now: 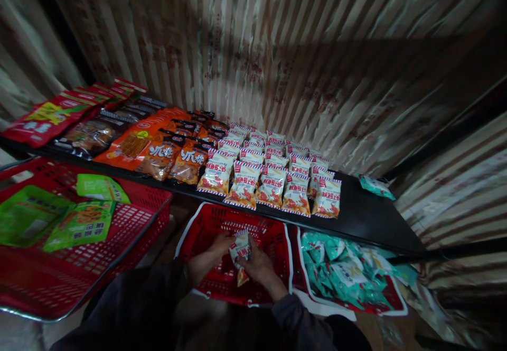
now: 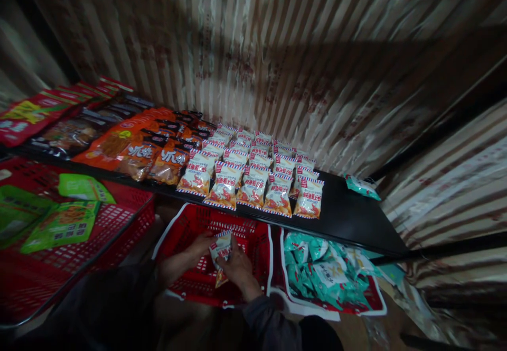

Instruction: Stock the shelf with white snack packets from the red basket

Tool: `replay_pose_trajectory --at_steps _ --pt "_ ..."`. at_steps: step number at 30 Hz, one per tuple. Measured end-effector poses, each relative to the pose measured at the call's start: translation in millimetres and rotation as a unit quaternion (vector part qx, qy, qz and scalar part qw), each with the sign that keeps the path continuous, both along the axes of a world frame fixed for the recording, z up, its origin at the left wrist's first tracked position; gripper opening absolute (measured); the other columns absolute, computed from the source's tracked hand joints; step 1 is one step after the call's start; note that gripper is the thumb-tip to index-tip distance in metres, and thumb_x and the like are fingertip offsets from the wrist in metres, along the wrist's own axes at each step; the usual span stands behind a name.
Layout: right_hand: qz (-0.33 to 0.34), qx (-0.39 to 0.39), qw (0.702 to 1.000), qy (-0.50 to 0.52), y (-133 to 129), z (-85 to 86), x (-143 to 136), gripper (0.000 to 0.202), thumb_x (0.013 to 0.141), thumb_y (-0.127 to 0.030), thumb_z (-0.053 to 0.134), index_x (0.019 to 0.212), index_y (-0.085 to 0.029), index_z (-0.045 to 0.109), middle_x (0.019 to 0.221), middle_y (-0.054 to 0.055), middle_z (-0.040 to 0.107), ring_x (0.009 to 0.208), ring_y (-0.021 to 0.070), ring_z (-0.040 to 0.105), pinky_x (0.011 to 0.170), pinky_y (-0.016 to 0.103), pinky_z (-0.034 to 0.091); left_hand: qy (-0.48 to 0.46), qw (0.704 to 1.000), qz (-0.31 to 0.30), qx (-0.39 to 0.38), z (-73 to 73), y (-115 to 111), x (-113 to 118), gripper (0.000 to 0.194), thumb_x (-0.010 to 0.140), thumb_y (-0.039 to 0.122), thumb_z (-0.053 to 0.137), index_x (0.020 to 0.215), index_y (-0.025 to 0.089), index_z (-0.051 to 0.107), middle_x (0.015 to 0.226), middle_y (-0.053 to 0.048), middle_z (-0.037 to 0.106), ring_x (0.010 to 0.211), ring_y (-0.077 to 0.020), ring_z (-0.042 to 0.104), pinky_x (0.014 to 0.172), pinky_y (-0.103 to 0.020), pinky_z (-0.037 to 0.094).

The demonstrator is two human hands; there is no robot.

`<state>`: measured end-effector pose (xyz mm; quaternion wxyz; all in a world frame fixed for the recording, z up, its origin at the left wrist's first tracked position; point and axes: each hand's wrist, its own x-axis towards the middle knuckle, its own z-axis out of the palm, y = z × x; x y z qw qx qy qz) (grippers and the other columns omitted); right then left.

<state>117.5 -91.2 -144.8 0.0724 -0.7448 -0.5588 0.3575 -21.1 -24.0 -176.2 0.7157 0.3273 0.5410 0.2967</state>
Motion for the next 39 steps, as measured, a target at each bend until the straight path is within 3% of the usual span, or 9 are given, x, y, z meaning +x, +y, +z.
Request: replay_pose_trajectory --at_steps 4,9,13,17,20,25,32,39 --pt "0.001 0.026 1.0 0.012 -10.2 14.9 -14.5 0.078 0.082 -0.039 0.056 0.151 -0.018 0.028 0.131 0.017 0.06 0.116 0.0302 0.061 0.094 0.039 0.045 0.0 0.999 0.037 -0.007 17.0 -13.4 -5.0 0.021 0.067 0.028 0.074 0.074 0.016 0.059 0.066 -0.001 0.064 0.067 -0.0189 0.063 0.067 -0.029 0.048" --pt "-0.049 0.099 0.983 0.148 -16.3 24.3 -11.7 0.078 0.082 -0.047 0.059 0.15 -0.023 0.03 0.131 0.01 0.063 0.116 0.0267 0.062 0.098 0.038 0.045 -0.005 0.995 0.095 0.026 47.0 -18.1 -10.4 0.015 0.07 0.024 0.071 0.072 0.016 0.059 0.06 0.001 0.062 0.059 -0.0162 0.06 0.062 -0.028 0.047" --pt "-0.142 0.115 0.923 0.339 -23.9 35.6 0.4 0.078 0.074 -0.059 0.066 0.139 -0.019 0.047 0.11 0.009 0.073 0.099 0.0256 0.069 0.089 0.038 0.052 0.004 0.99 0.125 0.067 76.0 -14.9 -11.9 0.015 0.069 0.023 0.072 0.072 0.017 0.059 0.06 0.002 0.063 0.058 -0.0154 0.059 0.06 -0.026 0.045" --pt "-0.209 0.109 0.848 0.475 -40.5 48.9 3.4 0.061 0.063 -0.057 0.077 0.109 -0.018 0.067 0.088 0.006 0.075 0.073 0.0207 0.069 0.062 0.031 0.053 0.003 0.987 0.113 0.118 112.3 -15.2 -11.2 0.016 0.068 0.023 0.074 0.075 0.016 0.061 0.063 0.001 0.065 0.063 -0.0161 0.061 0.063 -0.026 0.047" --pt "-0.228 0.151 0.822 0.499 -54.3 60.8 -0.4 0.053 0.058 -0.055 0.08 0.095 -0.017 0.071 0.084 0.004 0.074 0.065 0.0161 0.065 0.056 0.026 0.049 -0.017 0.984 0.094 0.15 141.9 -20.6 -5.5 0.027 0.066 0.03 0.077 0.083 0.015 0.063 0.074 -0.002 0.069 0.072 -0.019 0.065 0.067 -0.028 0.05" --pt "-0.275 0.231 0.785 0.504 -72.9 82.5 1.4 0.055 0.063 -0.055 0.077 0.102 -0.017 0.068 0.082 0.003 0.074 0.07 0.0181 0.067 0.063 0.029 0.053 -0.073 0.984 0.053 0.157 179.2 -43.0 10.7 0.032 0.067 0.039 0.077 0.085 0.016 0.062 0.083 -0.006 0.072 0.081 -0.0198 0.067 0.07 -0.027 0.05" --pt "-0.309 0.308 0.761 0.48 -94.9 105.7 20.5 0.055 0.066 -0.054 0.076 0.107 -0.019 0.068 0.086 0.003 0.075 0.067 0.0172 0.066 0.061 0.029 0.053 -0.125 0.98 -0.002 0.156 203.4 -91.1 31.7 0.034 0.07 0.042 0.075 0.089 0.016 0.063 0.082 -0.004 0.072 0.074 -0.0159 0.067 0.07 -0.026 0.05" --pt "-0.309 0.356 0.756 0.455 -108.2 109.7 16.6 0.051 0.068 -0.055 0.074 0.106 -0.02 0.069 0.087 0.003 0.075 0.071 0.0192 0.067 0.063 0.03 0.054 -0.151 0.969 -0.014 0.194 222.4 -101.2 40.1 0.035 0.071 0.044 0.076 0.089 0.016 0.065 0.085 -0.006 0.074 0.082 -0.0185 0.069 0.071 -0.025 0.05"
